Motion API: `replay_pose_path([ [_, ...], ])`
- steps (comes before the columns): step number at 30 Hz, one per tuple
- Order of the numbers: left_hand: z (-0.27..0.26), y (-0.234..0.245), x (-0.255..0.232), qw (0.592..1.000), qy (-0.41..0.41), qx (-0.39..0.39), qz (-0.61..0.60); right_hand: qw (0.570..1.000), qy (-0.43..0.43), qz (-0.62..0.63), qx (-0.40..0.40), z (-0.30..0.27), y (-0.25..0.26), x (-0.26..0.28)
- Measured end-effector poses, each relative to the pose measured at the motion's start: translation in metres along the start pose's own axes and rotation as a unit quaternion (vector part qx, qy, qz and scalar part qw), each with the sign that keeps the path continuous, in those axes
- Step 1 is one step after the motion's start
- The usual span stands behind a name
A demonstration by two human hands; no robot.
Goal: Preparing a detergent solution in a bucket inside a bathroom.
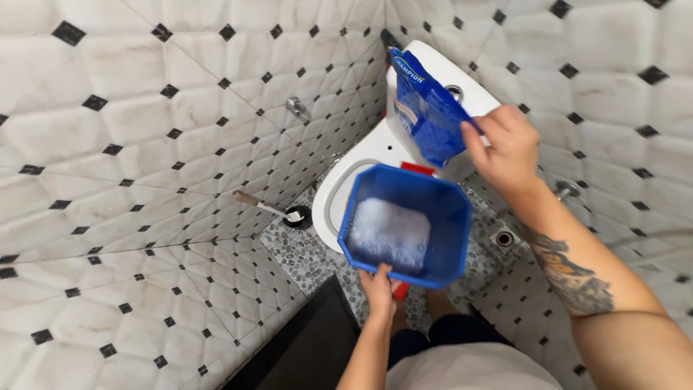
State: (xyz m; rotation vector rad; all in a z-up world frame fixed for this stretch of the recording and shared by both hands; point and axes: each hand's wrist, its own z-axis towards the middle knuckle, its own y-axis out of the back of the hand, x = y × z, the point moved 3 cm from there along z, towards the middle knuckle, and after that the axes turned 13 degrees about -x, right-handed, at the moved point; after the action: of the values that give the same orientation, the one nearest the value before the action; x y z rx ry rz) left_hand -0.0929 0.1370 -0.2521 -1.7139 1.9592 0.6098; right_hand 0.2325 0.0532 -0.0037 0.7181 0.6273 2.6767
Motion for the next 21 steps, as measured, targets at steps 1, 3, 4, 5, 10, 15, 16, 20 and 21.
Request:
replay_pose_path([
  [1, 0.008, -0.009, 0.012, 1.000, 0.004, 0.004, 0.004, 1.000, -0.001, -0.006, 0.001, -0.002, 0.022, 0.000],
  [3, 0.027, -0.026, 0.031, 0.998, -0.005, 0.005, -0.067, 0.997, -0.026, 0.038, -0.063, -0.004, 0.068, 0.002],
  [4, 0.033, -0.033, 0.046, 0.998, -0.004, 0.008, -0.063, 0.997, -0.028, 0.032, -0.065, -0.008, 0.084, 0.003],
  [5, 0.040, -0.036, 0.057, 0.994, 0.007, -0.007, -0.106, 0.995, -0.040, 0.033, -0.087, -0.012, 0.099, 0.006],
  [10, 0.050, -0.047, 0.099, 0.976, 0.097, -0.021, -0.196, 0.981, -0.139, 0.028, -0.129, -0.046, 0.139, 0.000],
  [15, 0.050, -0.048, 0.115, 0.979, 0.166, -0.002, -0.119, 0.974, -0.200, -0.006, -0.109, -0.077, 0.161, 0.008],
  [16, 0.055, -0.051, 0.119, 0.979, 0.165, -0.002, -0.118, 0.974, -0.200, -0.006, -0.109, -0.080, 0.166, 0.014],
  [20, 0.056, -0.082, 0.135, 0.947, 0.252, 0.047, -0.193, 0.972, -0.219, -0.020, -0.085, -0.108, 0.182, 0.013],
  [21, 0.051, -0.095, 0.138, 0.929, 0.286, 0.088, -0.216, 0.972, -0.223, -0.022, -0.077, -0.118, 0.185, 0.008],
])
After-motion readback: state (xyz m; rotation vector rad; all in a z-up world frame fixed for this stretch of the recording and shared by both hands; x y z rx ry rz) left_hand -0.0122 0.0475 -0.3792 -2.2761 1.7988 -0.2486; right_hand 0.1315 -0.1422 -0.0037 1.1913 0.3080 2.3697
